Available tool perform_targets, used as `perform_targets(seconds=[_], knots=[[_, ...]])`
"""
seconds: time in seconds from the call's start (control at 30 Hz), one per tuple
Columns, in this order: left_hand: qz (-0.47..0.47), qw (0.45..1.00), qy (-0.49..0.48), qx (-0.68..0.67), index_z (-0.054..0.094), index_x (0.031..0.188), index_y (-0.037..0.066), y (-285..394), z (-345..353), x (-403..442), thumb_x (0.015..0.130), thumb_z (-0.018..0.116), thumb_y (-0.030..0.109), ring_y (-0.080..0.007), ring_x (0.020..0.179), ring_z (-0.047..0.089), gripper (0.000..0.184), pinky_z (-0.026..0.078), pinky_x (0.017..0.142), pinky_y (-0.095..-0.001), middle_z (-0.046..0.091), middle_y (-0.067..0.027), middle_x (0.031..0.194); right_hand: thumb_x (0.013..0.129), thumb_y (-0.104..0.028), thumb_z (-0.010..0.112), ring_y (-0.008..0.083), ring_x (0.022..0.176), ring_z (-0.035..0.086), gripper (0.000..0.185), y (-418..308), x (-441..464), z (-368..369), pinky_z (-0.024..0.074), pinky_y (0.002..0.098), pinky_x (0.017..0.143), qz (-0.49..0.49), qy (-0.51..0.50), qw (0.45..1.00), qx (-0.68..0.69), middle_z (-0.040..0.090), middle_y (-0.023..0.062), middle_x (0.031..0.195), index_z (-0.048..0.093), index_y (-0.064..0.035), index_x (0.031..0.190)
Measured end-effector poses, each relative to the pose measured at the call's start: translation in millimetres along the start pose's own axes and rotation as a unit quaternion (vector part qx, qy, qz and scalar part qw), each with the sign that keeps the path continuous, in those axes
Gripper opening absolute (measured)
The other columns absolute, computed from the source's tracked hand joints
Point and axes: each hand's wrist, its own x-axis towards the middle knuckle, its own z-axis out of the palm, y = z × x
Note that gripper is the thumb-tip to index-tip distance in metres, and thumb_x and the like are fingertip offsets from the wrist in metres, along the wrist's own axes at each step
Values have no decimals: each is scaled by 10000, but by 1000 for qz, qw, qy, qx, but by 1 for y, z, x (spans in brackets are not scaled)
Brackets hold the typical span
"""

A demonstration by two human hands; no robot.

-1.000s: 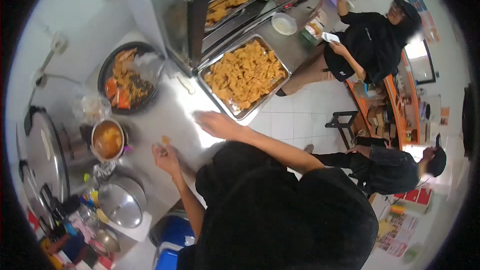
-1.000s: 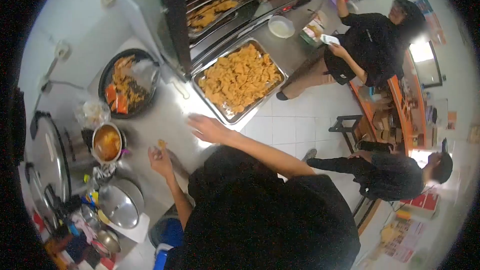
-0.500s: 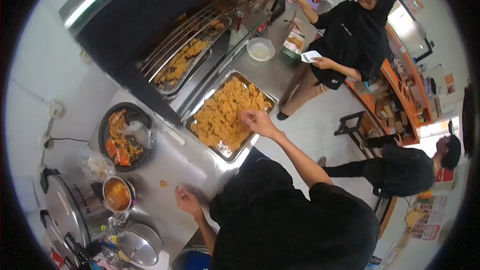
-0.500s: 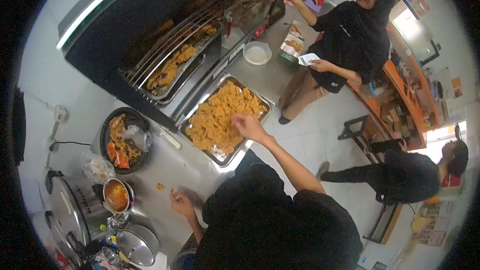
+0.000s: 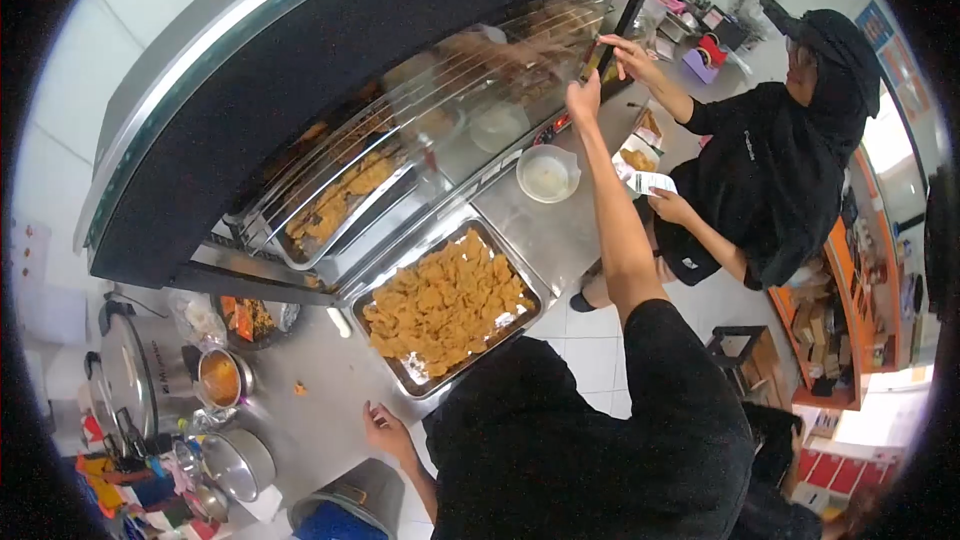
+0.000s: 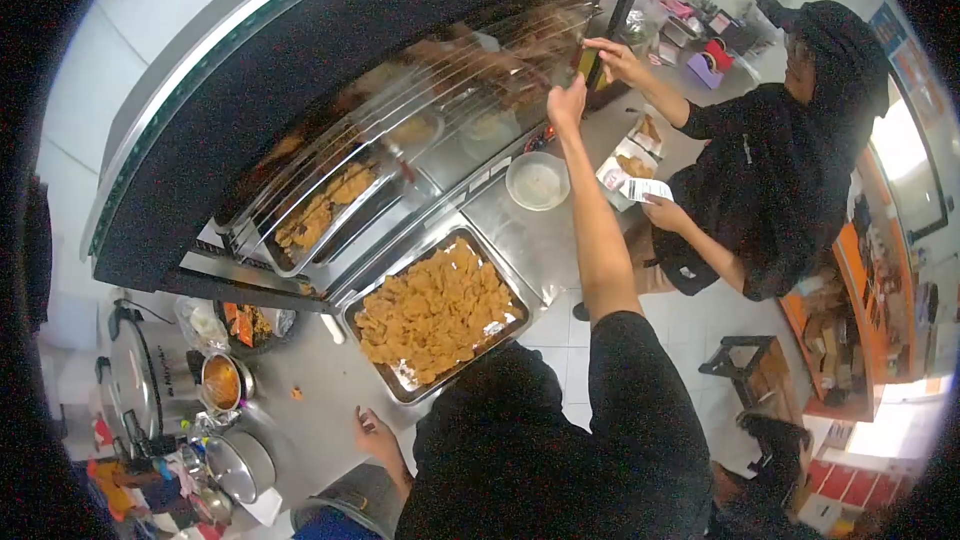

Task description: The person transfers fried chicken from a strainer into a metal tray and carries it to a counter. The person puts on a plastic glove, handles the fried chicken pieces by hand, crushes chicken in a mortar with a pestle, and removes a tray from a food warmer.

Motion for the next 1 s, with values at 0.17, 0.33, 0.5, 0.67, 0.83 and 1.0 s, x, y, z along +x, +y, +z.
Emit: perform_targets(seconds=[0.17, 0.33, 0.5, 0.67, 0.83, 1.0], knots=[[-58, 998, -25, -4, 591, 1196, -6, 4, 3, -46, 919, 595, 183, -220, 644, 620, 335, 499, 575, -330, 666, -144, 863, 743, -1, 506, 375, 1153, 507, 573, -16, -13, 18, 373, 426, 1011, -15, 63, 998, 15, 506, 262, 1287, 459, 20, 1314], [-56, 996, -52, 35, 603, 1190, 20, 7, -5, -60, 896, 614, 128, -212, 623, 638, 313, 500, 549, -314, 672, -140, 853, 702, 20, 511, 272, 895, 546, 557, -35, -49, 11, 404, 395, 873, -36, 44, 998, 36, 592, 160, 1181, 540, -49, 1255], [-22, 995, -95, 35, 606, 1178, 8, 5, 3, -48, 903, 611, 150, -215, 592, 626, 310, 498, 547, -335, 671, -138, 843, 706, 21, 531, 273, 914, 534, 514, -55, -90, 8, 401, 383, 840, -5, -25, 996, 84, 611, 106, 1107, 569, -80, 1209], [16, 995, -97, 7, 601, 1179, -11, 14, 6, -28, 915, 598, 146, -223, 617, 612, 307, 492, 558, -339, 658, -139, 845, 701, 51, 536, 309, 988, 505, 523, -91, -130, 7, 400, 404, 907, 28, -55, 995, 84, 583, 123, 1115, 559, -78, 1208], [16, 995, -97, 27, 596, 1188, -15, 5, 0, -25, 919, 588, 136, -226, 619, 606, 308, 492, 558, -333, 649, -136, 840, 691, 70, 538, 317, 982, 491, 553, -118, -157, 2, 402, 407, 902, 42, -81, 992, 85, 569, 131, 1102, 546, -69, 1226], [28, 993, -110, 15, 595, 1191, -10, -10, -1, -25, 916, 598, 142, -215, 591, 600, 315, 492, 542, -318, 647, -134, 829, 687, 84, 507, 314, 974, 491, 566, -134, -181, 4, 402, 407, 899, 4, -88, 991, 104, 557, 131, 1103, 518, -32, 1242]])
